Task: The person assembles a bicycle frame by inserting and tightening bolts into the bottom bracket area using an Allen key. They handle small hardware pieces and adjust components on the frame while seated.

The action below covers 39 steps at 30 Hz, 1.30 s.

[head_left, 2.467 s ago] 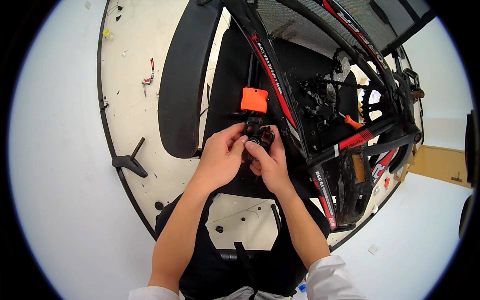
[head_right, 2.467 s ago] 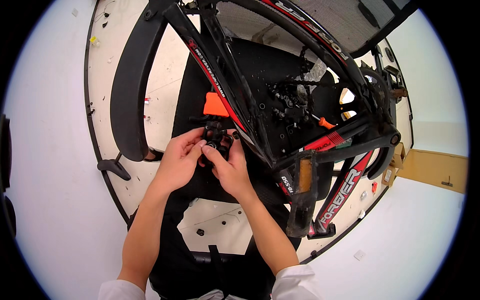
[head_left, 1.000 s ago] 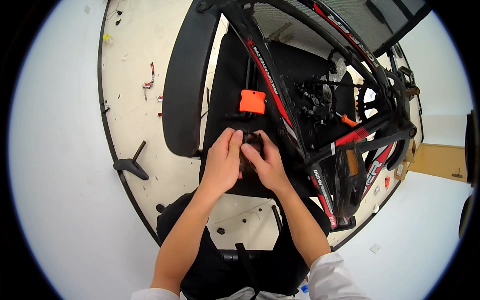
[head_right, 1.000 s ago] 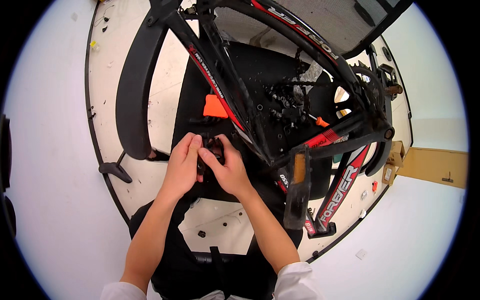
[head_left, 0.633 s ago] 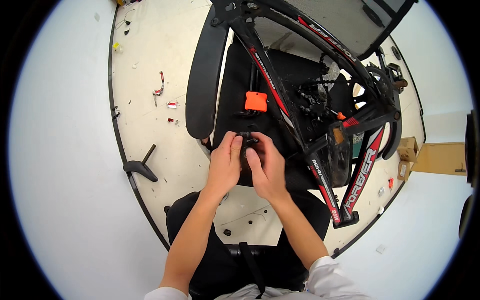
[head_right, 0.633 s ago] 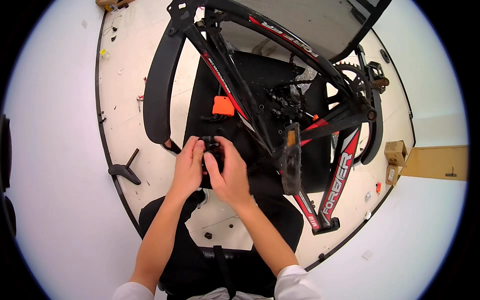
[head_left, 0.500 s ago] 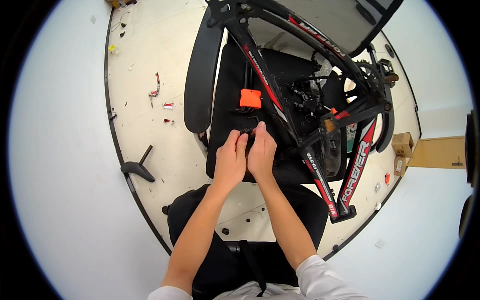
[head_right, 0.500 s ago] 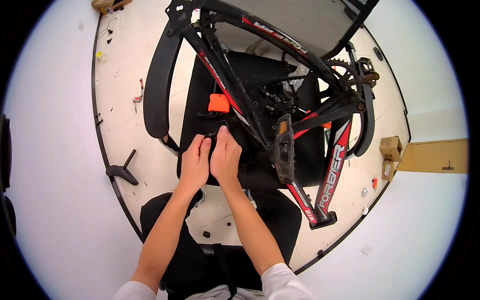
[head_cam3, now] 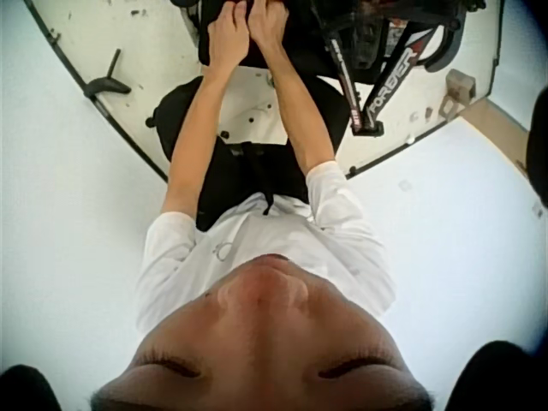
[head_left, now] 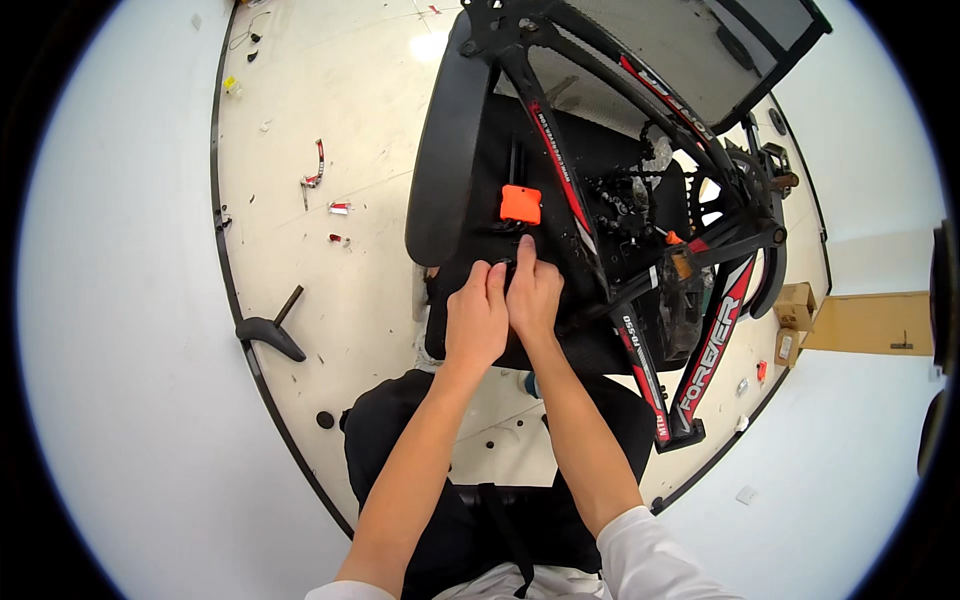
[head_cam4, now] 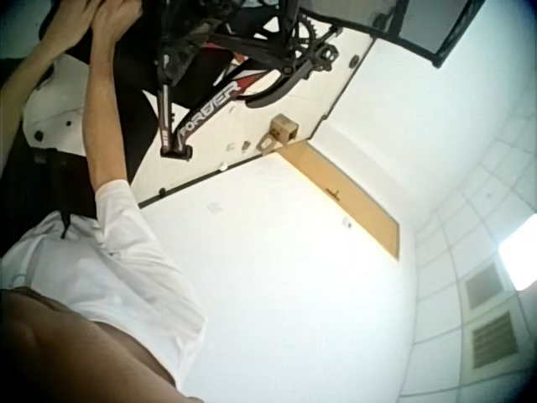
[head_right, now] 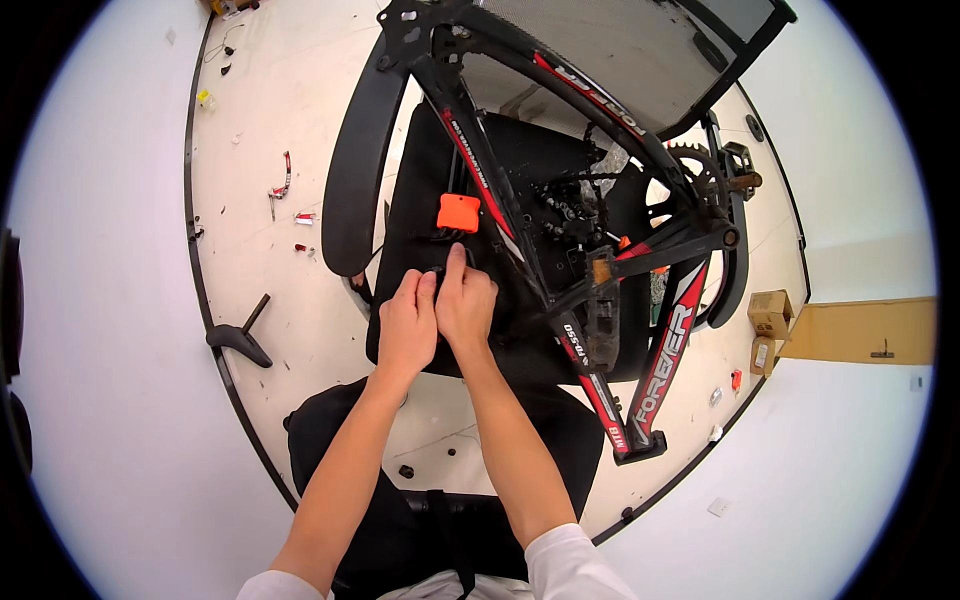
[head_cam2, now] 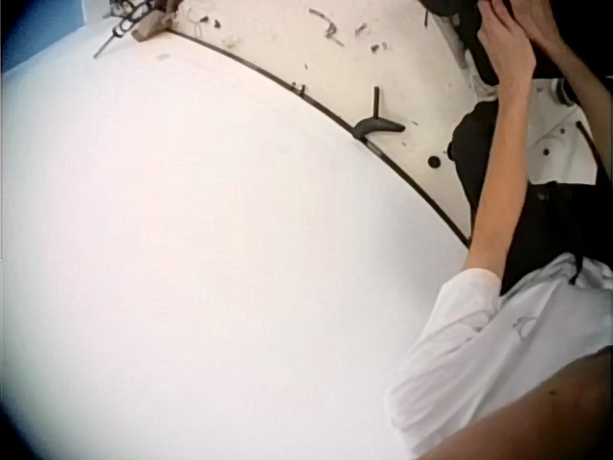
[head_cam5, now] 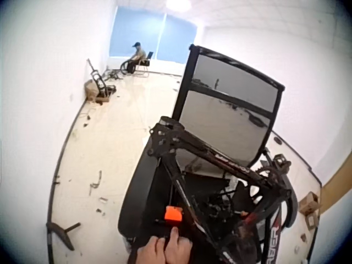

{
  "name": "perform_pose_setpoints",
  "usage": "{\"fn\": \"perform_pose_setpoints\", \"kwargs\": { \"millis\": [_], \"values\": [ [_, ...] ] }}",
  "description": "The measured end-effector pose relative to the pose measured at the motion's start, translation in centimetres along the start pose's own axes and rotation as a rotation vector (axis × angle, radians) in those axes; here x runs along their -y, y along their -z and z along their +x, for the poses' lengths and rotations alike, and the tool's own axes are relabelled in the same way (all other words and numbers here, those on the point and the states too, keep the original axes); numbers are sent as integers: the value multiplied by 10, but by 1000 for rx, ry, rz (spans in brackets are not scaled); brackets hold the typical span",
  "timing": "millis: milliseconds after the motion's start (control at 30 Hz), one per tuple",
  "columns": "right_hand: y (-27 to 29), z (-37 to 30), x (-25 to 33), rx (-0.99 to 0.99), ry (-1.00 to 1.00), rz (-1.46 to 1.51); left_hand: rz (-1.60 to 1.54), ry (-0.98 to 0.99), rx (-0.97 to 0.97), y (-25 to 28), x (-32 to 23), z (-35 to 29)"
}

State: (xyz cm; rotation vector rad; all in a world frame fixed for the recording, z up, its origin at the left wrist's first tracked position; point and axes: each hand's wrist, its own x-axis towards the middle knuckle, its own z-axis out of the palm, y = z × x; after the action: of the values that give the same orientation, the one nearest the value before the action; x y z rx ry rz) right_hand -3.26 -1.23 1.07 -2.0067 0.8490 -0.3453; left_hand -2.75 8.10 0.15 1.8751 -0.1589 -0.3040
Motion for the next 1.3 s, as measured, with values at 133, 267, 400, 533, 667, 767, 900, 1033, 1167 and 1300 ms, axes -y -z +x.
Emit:
{"fn": "perform_pose_setpoints", "kwargs": {
  "millis": [133, 267, 400, 533, 667, 767, 900, 1033, 1167, 1300],
  "values": [
    [-8, -3, -15, -143, 90, 33, 76, 27, 6, -1, -12, 0],
    [-12, -4, -16, -174, 131, 39, 109, 65, 56, 4, -15, 3],
    [-17, -2, -26, -164, 158, 99, 121, 78, 53, 3, -14, 3],
    [-16, -1, -34, -158, 215, 151, 160, 92, 58, 1, -16, 2],
    [-13, -2, -32, -142, 199, 175, 181, 157, 79, -1, -17, 2],
    [-13, -2, -33, -131, 165, 168, 171, 142, 57, -2, -20, 2],
    [-14, 1, -34, -144, 184, 177, 174, 94, 43, -5, -8, 4],
    [-7, 1, -36, -82, 152, 256, -55, 282, 185, 8, -12, -4],
    [7, -2, -27, 145, 6, 442, -162, 175, 195, 17, -9, -16],
    [17, -12, -24, 317, -17, 416, -2, 49, 60, 17, -12, -23]
  ]
}}
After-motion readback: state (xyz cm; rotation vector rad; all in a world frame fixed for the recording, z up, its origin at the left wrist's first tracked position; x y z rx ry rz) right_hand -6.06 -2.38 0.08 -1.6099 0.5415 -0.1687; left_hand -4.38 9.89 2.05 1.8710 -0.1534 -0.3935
